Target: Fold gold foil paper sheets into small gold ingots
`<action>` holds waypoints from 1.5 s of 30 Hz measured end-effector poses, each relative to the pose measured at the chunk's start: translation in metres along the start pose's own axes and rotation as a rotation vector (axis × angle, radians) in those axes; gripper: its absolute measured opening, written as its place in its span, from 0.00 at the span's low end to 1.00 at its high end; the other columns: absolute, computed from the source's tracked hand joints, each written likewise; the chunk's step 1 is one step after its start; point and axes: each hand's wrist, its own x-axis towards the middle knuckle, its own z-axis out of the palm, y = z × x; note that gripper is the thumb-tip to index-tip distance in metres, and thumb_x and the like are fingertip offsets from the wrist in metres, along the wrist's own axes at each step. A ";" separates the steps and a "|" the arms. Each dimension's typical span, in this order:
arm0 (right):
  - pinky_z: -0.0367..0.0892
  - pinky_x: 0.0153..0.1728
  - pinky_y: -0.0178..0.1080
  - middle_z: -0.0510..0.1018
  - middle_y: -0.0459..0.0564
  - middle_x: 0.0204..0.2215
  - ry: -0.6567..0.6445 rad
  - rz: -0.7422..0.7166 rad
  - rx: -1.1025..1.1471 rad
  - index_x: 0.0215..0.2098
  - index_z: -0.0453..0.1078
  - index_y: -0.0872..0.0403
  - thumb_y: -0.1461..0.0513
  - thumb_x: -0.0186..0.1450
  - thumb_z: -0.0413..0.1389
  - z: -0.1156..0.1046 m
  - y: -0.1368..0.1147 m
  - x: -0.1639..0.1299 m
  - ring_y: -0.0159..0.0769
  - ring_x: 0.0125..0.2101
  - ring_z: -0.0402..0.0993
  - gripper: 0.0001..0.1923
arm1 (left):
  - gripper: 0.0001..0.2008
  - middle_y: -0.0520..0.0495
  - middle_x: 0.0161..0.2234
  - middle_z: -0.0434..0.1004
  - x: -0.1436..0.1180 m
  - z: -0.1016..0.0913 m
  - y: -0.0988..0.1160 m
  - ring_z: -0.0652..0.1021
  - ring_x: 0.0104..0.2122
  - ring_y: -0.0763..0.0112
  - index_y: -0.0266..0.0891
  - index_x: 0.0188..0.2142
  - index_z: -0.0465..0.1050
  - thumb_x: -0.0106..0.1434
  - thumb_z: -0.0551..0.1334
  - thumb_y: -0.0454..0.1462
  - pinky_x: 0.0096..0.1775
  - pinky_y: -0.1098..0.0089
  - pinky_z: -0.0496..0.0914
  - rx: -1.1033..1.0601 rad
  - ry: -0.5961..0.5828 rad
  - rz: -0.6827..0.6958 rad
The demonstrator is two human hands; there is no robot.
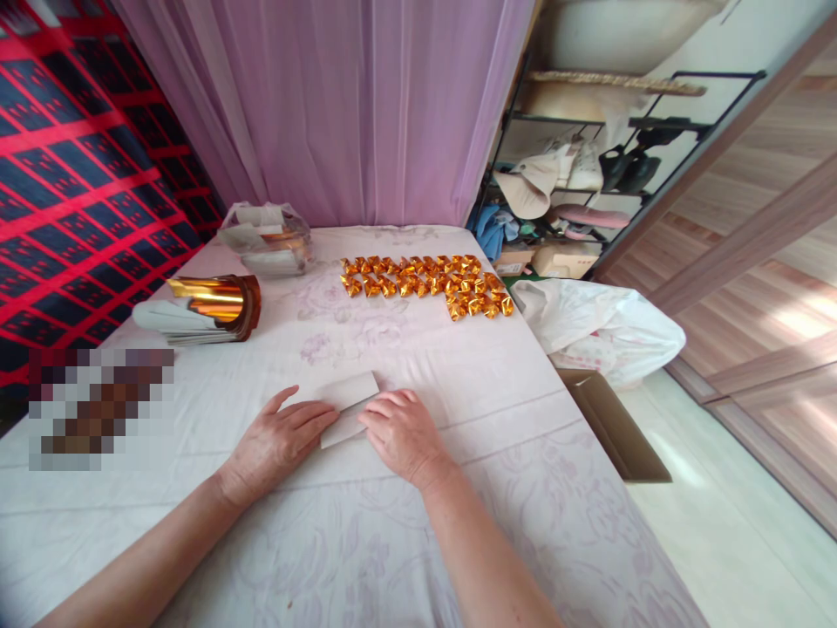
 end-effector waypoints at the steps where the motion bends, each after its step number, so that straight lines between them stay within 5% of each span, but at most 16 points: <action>1: 0.65 0.44 0.43 0.81 0.47 0.39 -0.012 -0.002 -0.001 0.41 0.76 0.48 0.68 0.63 0.56 0.000 -0.002 0.000 0.39 0.42 0.75 0.12 | 0.17 0.46 0.46 0.81 -0.002 -0.001 0.002 0.80 0.44 0.65 0.42 0.51 0.73 0.65 0.55 0.29 0.59 0.53 0.61 -0.013 -0.010 -0.017; 8: 0.65 0.41 0.41 0.82 0.46 0.37 -0.023 0.004 0.068 0.39 0.76 0.50 0.67 0.66 0.55 0.002 -0.013 -0.004 0.37 0.38 0.75 0.09 | 0.10 0.46 0.49 0.80 -0.015 -0.003 0.013 0.79 0.48 0.62 0.42 0.44 0.76 0.69 0.57 0.39 0.61 0.51 0.58 -0.114 -0.028 -0.131; 18: 0.64 0.39 0.40 0.80 0.47 0.31 0.027 0.192 0.217 0.33 0.74 0.51 0.60 0.67 0.54 0.001 0.002 -0.008 0.36 0.34 0.74 0.07 | 0.09 0.50 0.45 0.81 -0.013 -0.004 0.019 0.78 0.48 0.62 0.43 0.37 0.76 0.69 0.57 0.40 0.60 0.49 0.57 -0.257 -0.019 -0.295; 29: 0.57 0.33 0.36 0.76 0.46 0.23 0.012 0.358 0.014 0.27 0.70 0.51 0.59 0.67 0.53 0.009 -0.003 -0.003 0.35 0.28 0.70 0.12 | 0.07 0.47 0.37 0.80 -0.001 0.002 0.022 0.78 0.39 0.63 0.41 0.40 0.73 0.67 0.58 0.38 0.56 0.48 0.62 -0.264 -0.024 -0.466; 35: 0.54 0.30 0.37 0.75 0.45 0.21 -0.012 0.420 -0.084 0.24 0.67 0.52 0.57 0.67 0.53 0.011 -0.005 0.003 0.33 0.26 0.70 0.14 | 0.16 0.45 0.43 0.79 -0.004 0.007 0.023 0.78 0.42 0.62 0.43 0.56 0.67 0.70 0.54 0.37 0.55 0.49 0.64 -0.184 0.038 -0.415; 41: 0.53 0.29 0.37 0.75 0.44 0.20 -0.010 0.482 -0.140 0.22 0.67 0.51 0.55 0.65 0.56 0.014 -0.007 0.005 0.33 0.25 0.70 0.15 | 0.13 0.45 0.46 0.77 -0.005 0.003 0.025 0.77 0.43 0.62 0.48 0.48 0.76 0.70 0.54 0.37 0.56 0.45 0.62 -0.109 0.028 -0.362; 45: 0.53 0.29 0.36 0.75 0.44 0.20 0.015 0.512 -0.156 0.22 0.69 0.51 0.55 0.65 0.57 0.015 -0.008 0.005 0.32 0.25 0.70 0.15 | 0.13 0.45 0.53 0.75 -0.007 0.003 0.026 0.73 0.53 0.55 0.48 0.48 0.77 0.70 0.54 0.38 0.57 0.45 0.62 -0.053 0.032 -0.330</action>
